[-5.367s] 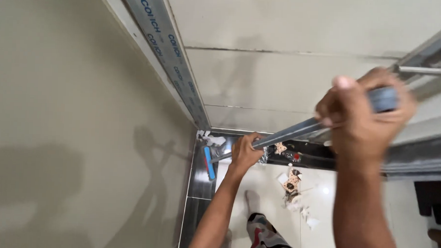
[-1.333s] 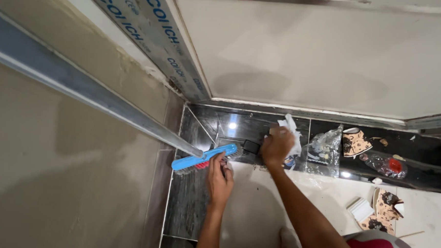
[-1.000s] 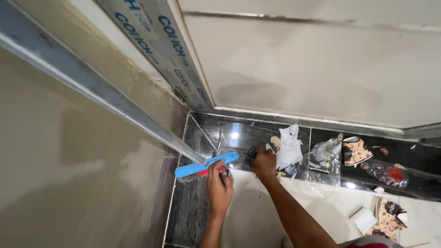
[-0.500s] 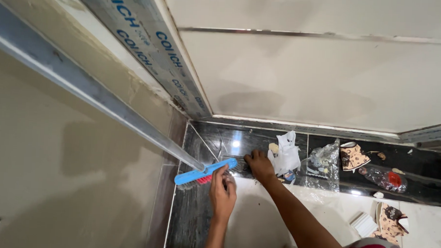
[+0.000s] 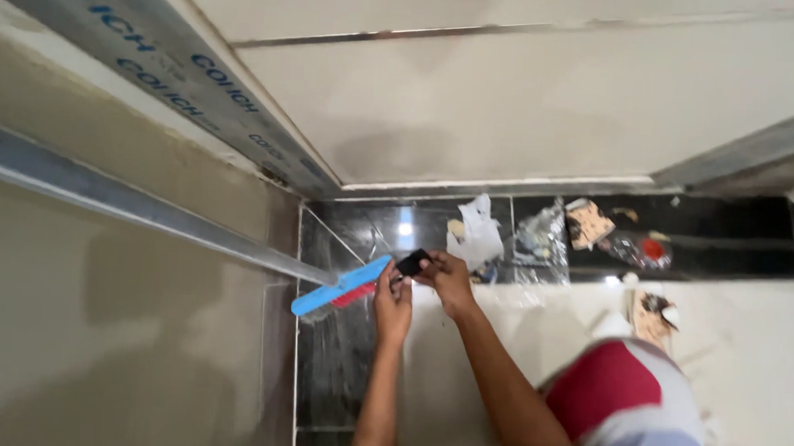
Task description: Sweeping trash and debris from a tiled floor into a pile and cleaning the area around a door.
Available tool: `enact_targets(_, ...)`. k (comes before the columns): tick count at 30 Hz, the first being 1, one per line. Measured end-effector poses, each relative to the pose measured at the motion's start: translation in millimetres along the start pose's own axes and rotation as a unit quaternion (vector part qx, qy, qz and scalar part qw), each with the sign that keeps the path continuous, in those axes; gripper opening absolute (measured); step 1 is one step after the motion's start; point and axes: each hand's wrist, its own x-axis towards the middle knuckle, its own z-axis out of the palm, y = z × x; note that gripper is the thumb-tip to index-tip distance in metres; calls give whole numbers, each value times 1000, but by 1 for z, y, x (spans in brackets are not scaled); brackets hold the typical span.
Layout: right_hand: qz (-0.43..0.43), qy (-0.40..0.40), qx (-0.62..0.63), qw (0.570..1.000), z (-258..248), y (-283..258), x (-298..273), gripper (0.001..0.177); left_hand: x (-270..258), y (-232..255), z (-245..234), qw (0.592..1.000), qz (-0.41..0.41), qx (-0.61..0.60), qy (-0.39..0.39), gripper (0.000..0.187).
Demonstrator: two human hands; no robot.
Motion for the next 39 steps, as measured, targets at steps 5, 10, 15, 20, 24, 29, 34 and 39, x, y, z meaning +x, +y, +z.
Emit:
enact_targets(5, -97, -66, -80, 990, 15, -128, -121, 19, -23, 30, -19, 993, -5, -107, -52, 21)
enact_targets(10, -243, -107, -213, 940, 36, -246, -223, 18, -64, 278, -78, 980, 82, -145, -106, 29)
enact_targets(15, -194, -94, -152, 964, 32, -293, -255, 25, -71, 362, -84, 958, 115, -12, -264, 34)
enact_targets(20, -59, -17, -72, 995, 2, -299, -277, 35, -99, 367, -85, 962, 70, 67, -255, 26)
enact_targets(24, -26, 68, -88, 993, -22, -305, -311, 29, -127, 393, -102, 969, -35, 92, -228, 34)
enact_targets(29, -22, 102, -97, 990, 13, -377, -377, 29, -155, 455, -110, 958, -108, 43, -263, 54)
enact_targets(34, -66, 68, -37, 995, 67, -467, -459, 34, -188, 549, -108, 949, -113, -55, -289, 69)
enact_targets(39, -170, 40, -93, 980, 115, -567, -578, 50, -236, 617, -108, 933, -41, -68, -352, 72)
